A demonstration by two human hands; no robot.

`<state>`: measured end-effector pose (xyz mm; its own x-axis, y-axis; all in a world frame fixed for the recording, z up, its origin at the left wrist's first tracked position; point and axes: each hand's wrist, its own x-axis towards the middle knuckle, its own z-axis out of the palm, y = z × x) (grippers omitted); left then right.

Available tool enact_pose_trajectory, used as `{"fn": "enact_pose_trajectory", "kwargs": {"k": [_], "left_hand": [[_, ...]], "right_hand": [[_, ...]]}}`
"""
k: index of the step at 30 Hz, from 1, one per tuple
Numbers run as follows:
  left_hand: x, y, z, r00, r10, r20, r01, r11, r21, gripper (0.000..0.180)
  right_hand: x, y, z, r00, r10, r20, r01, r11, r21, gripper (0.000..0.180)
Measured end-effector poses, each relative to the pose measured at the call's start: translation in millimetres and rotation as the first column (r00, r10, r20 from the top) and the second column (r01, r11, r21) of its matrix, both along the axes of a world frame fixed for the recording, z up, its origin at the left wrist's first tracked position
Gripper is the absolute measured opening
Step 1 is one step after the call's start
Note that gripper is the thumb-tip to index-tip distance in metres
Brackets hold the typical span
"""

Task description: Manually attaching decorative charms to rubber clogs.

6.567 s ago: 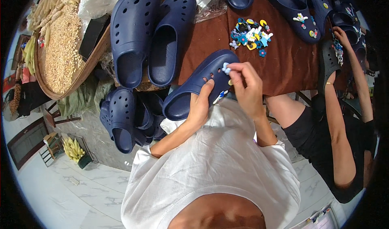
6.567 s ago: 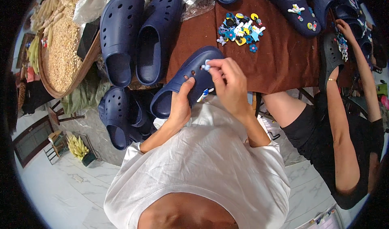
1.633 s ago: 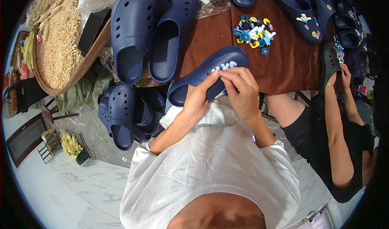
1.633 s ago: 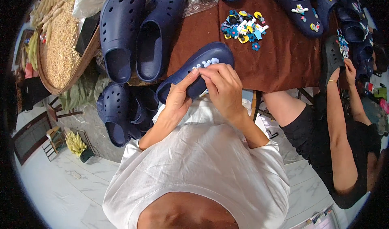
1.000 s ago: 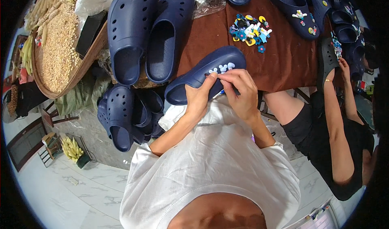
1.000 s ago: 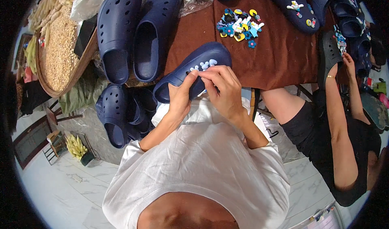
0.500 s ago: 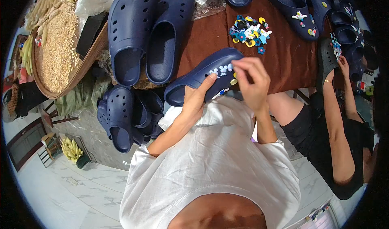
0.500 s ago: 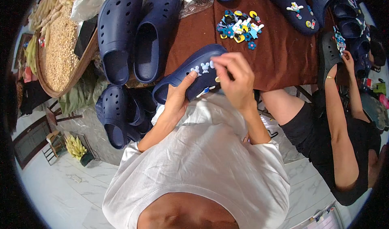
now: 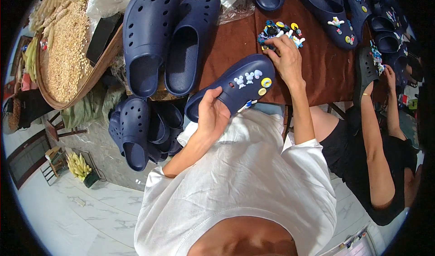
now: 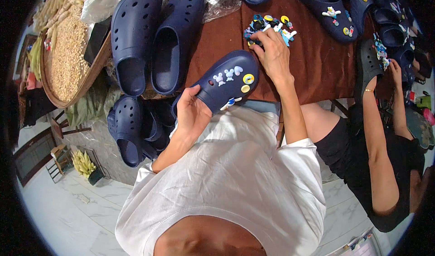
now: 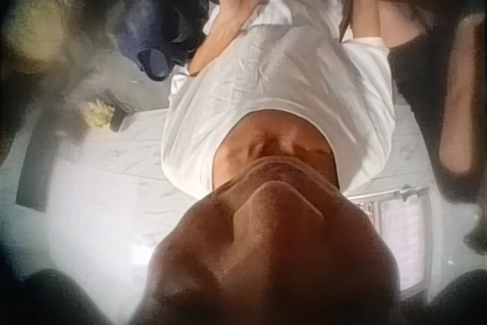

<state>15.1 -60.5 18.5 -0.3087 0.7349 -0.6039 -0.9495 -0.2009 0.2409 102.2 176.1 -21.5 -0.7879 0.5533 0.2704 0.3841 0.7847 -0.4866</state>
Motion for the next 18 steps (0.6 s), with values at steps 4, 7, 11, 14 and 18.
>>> {"fn": "enact_pose_trajectory", "kwargs": {"k": [4, 7, 11, 14, 18], "left_hand": [[-1, -1, 1, 1.0, 0.002, 0.025, -0.002, 1.0, 0.003, 0.042], [0, 1, 5, 1.0, -0.009, 0.006, 0.009, 0.999, -0.035, 0.043], [1, 0, 3, 1.0, -0.03, 0.002, 0.03, 0.998, -0.052, 0.042], [2, -1, 2, 1.0, -0.026, -0.001, 0.026, 0.997, -0.076, 0.041], [6, 1, 9, 1.0, -0.021, -0.012, 0.021, 0.998, -0.061, 0.034]], "right_hand": [[-3, 2, -5, 0.999, 0.016, -0.049, -0.013, 0.998, 0.059, 0.018], [-2, 1, -9, 0.994, 0.009, -0.11, -0.001, 0.997, 0.08, 0.015], [2, -2, -3, 0.985, -0.054, -0.166, 0.055, 0.998, -0.002, 0.012], [5, -17, 24, 0.965, -0.119, -0.235, 0.091, 0.988, -0.127, 0.011], [12, -59, 60, 0.939, 0.011, -0.344, -0.129, 0.938, -0.321, 0.01]]}}
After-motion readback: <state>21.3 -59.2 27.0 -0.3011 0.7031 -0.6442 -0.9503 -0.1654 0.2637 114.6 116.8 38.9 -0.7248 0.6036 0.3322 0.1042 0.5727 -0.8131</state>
